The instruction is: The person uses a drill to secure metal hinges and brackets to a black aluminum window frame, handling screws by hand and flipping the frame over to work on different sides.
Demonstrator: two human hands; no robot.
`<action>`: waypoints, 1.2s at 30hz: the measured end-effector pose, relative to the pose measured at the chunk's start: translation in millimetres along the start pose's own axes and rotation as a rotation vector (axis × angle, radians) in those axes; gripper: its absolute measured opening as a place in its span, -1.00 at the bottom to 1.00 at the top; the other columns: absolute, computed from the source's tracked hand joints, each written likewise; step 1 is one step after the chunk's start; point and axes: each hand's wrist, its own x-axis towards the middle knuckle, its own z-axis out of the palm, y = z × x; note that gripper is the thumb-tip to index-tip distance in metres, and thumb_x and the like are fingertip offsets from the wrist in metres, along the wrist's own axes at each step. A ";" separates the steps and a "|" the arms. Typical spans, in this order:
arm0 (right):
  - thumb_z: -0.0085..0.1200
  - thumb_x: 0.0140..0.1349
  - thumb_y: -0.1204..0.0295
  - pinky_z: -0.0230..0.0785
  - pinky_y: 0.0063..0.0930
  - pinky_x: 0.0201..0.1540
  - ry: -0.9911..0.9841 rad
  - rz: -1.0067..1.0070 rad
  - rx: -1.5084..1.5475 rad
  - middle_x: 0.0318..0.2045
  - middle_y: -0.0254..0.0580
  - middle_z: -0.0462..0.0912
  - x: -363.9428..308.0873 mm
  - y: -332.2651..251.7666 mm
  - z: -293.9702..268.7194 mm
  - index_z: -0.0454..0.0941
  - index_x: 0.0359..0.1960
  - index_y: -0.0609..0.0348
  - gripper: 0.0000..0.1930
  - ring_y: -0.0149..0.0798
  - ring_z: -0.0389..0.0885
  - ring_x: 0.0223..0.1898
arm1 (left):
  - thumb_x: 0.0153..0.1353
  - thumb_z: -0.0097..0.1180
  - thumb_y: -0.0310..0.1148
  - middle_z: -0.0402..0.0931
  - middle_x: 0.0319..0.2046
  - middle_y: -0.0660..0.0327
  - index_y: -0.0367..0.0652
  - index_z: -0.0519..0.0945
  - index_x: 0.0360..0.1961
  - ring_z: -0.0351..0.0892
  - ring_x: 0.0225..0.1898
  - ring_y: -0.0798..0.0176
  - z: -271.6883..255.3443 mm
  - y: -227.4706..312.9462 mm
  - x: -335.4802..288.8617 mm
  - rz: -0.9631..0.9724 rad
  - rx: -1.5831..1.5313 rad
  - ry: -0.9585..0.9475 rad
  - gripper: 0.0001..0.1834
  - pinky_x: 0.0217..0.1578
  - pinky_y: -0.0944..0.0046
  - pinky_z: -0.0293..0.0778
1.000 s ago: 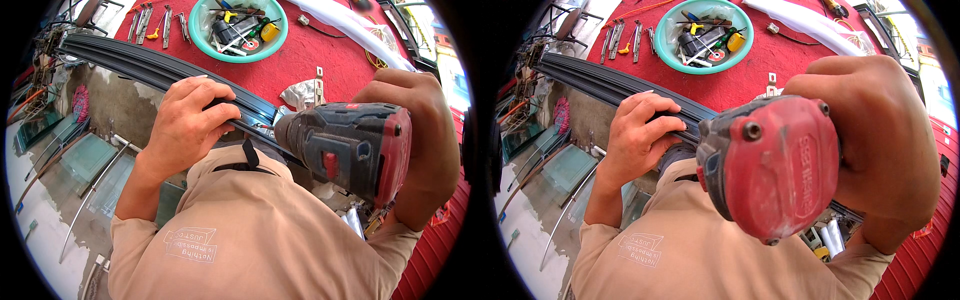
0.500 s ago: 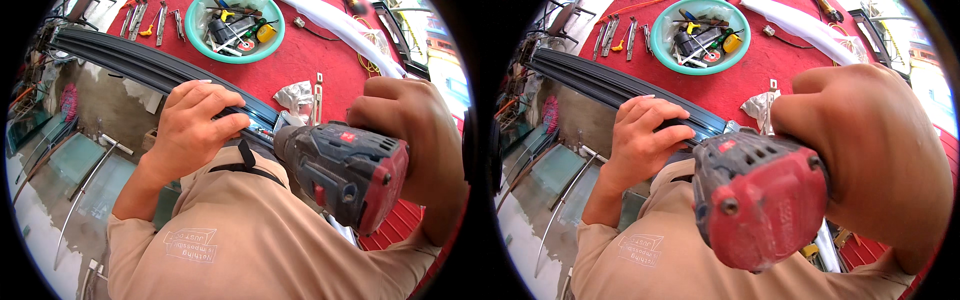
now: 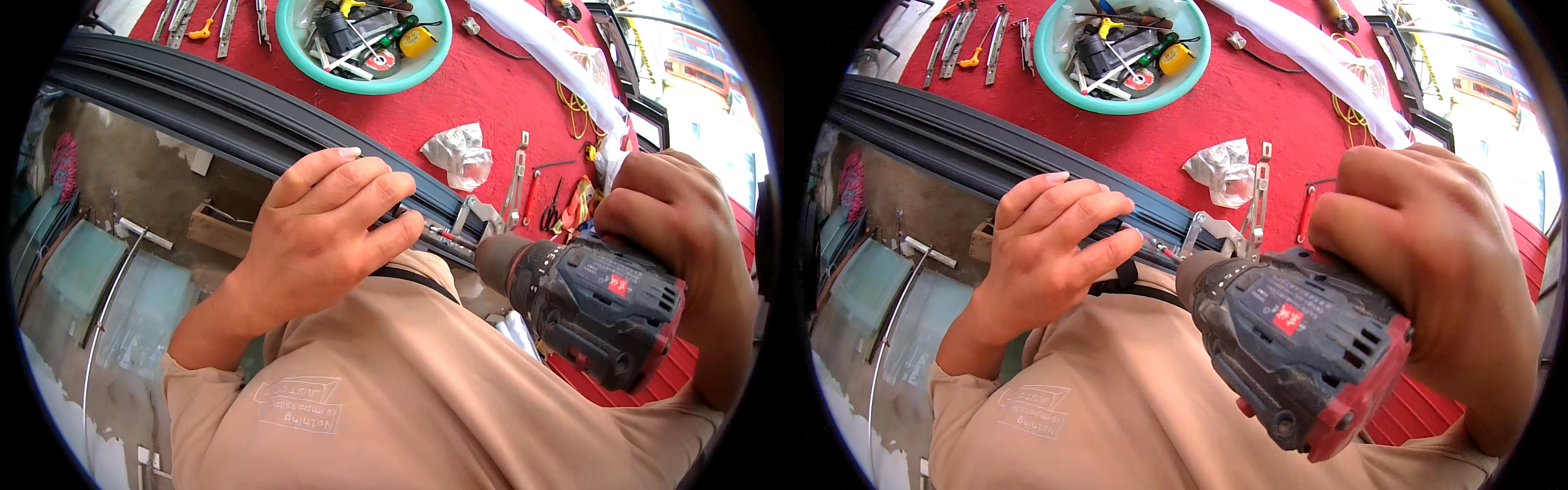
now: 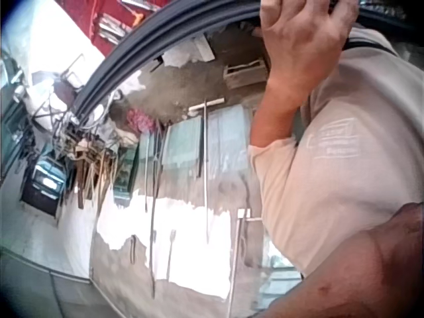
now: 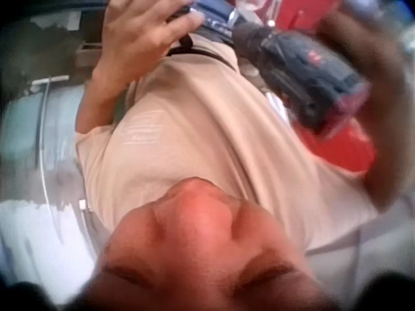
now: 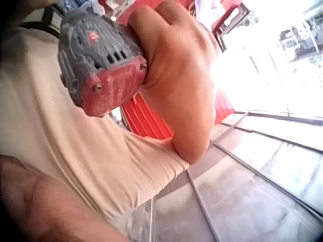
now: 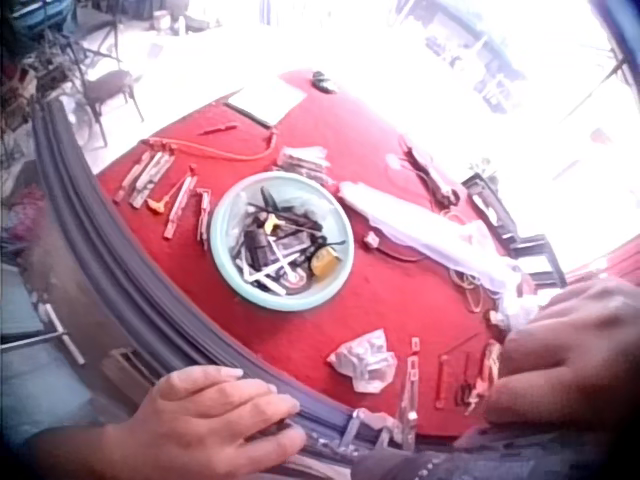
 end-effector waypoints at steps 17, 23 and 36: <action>0.41 -0.10 0.27 0.44 -0.09 -0.17 0.070 -0.083 -0.074 -0.37 -0.19 0.53 -0.1 -11.0 -1.3 0.65 -0.32 0.10 -0.68 -0.03 0.61 -0.34 | 0.24 0.30 -0.26 0.73 0.08 0.42 0.19 0.75 -0.15 0.69 0.18 0.37 -1.6 -2.6 1.0 0.068 0.024 -0.023 -0.84 0.35 0.18 0.31; 0.36 -0.10 0.24 0.43 -0.10 -0.19 0.081 -0.125 -0.138 -0.37 -0.18 0.51 3.6 -11.5 -2.7 0.64 -0.32 0.14 -0.67 -0.04 0.60 -0.34 | 0.21 0.36 -0.28 0.76 0.07 0.43 0.21 0.80 -0.12 0.71 0.10 0.32 -2.8 -0.9 1.5 0.036 0.034 -0.048 -0.79 0.26 0.14 0.25; 0.32 -0.06 0.26 0.49 -0.08 -0.15 0.086 -0.108 -0.164 -0.36 -0.17 0.51 -0.4 -17.9 -1.0 0.64 -0.31 0.14 -0.70 -0.04 0.62 -0.30 | 0.14 0.38 -0.33 0.76 0.07 0.40 0.19 0.80 -0.13 0.71 0.11 0.29 -1.7 -2.4 1.0 0.051 0.007 -0.039 -0.75 0.24 0.13 0.23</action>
